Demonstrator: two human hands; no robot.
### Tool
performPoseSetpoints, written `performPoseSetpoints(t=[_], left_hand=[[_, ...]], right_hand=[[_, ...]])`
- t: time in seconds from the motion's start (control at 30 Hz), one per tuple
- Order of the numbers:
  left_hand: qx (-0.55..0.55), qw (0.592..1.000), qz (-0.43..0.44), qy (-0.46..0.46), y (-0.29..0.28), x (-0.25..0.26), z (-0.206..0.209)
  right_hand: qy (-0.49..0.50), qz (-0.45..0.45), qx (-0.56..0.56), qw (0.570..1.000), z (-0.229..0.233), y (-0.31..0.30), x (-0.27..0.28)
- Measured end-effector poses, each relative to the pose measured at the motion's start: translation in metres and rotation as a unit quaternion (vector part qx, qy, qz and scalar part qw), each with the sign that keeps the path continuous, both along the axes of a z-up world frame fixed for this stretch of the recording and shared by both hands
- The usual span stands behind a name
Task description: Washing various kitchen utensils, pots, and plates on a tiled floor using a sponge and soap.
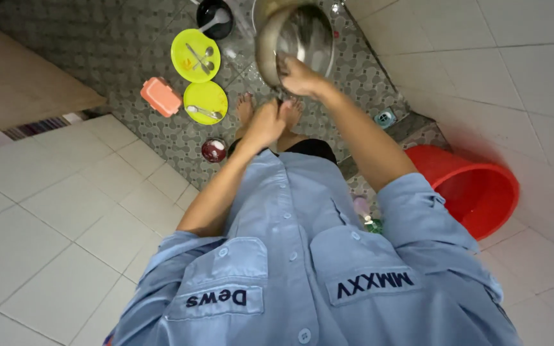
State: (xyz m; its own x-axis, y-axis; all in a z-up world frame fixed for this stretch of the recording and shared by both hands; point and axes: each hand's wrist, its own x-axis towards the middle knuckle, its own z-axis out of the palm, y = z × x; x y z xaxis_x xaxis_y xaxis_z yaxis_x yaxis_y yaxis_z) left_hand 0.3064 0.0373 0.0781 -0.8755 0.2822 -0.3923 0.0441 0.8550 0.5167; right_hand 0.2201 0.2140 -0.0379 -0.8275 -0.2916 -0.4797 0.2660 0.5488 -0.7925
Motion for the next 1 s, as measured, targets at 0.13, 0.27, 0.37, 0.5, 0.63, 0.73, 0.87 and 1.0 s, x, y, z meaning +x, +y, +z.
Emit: performPoseSetpoints(t=[0.13,0.27,0.37,0.5,0.63,0.73,0.87,1.0], left_hand=[[0.155,0.988,0.012,0.004,-0.003,0.019,-0.007],[0.088,0.995,0.047,0.002,-0.004,0.001,0.035],[0.130,0.989,0.072,-0.009,0.003,0.012,0.006],[0.141,0.988,0.049,-0.028,-0.009,0.002,0.030],[0.114,0.993,0.028,0.002,-0.028,-0.021,0.063],[0.087,0.996,0.020,0.016,-0.035,-0.009,0.037],[0.022,0.997,0.015,0.076,-0.058,-0.012,0.023],[0.182,0.979,0.077,0.051,-0.071,-0.027,0.024]], right_hand=[[0.084,-0.076,0.047,0.992,-0.015,0.012,-0.011],[0.038,0.037,0.140,0.989,0.030,0.015,-0.003],[-0.076,-0.134,-0.144,0.978,0.014,-0.018,-0.006],[0.141,-0.251,-0.110,0.951,-0.019,0.000,-0.025],[0.156,-0.012,0.163,0.974,0.022,-0.007,-0.008],[0.001,-0.022,-0.053,0.998,0.061,-0.034,0.001],[0.053,0.117,0.081,0.988,0.121,-0.044,0.009],[0.110,0.168,0.248,0.948,0.156,-0.038,0.009]])
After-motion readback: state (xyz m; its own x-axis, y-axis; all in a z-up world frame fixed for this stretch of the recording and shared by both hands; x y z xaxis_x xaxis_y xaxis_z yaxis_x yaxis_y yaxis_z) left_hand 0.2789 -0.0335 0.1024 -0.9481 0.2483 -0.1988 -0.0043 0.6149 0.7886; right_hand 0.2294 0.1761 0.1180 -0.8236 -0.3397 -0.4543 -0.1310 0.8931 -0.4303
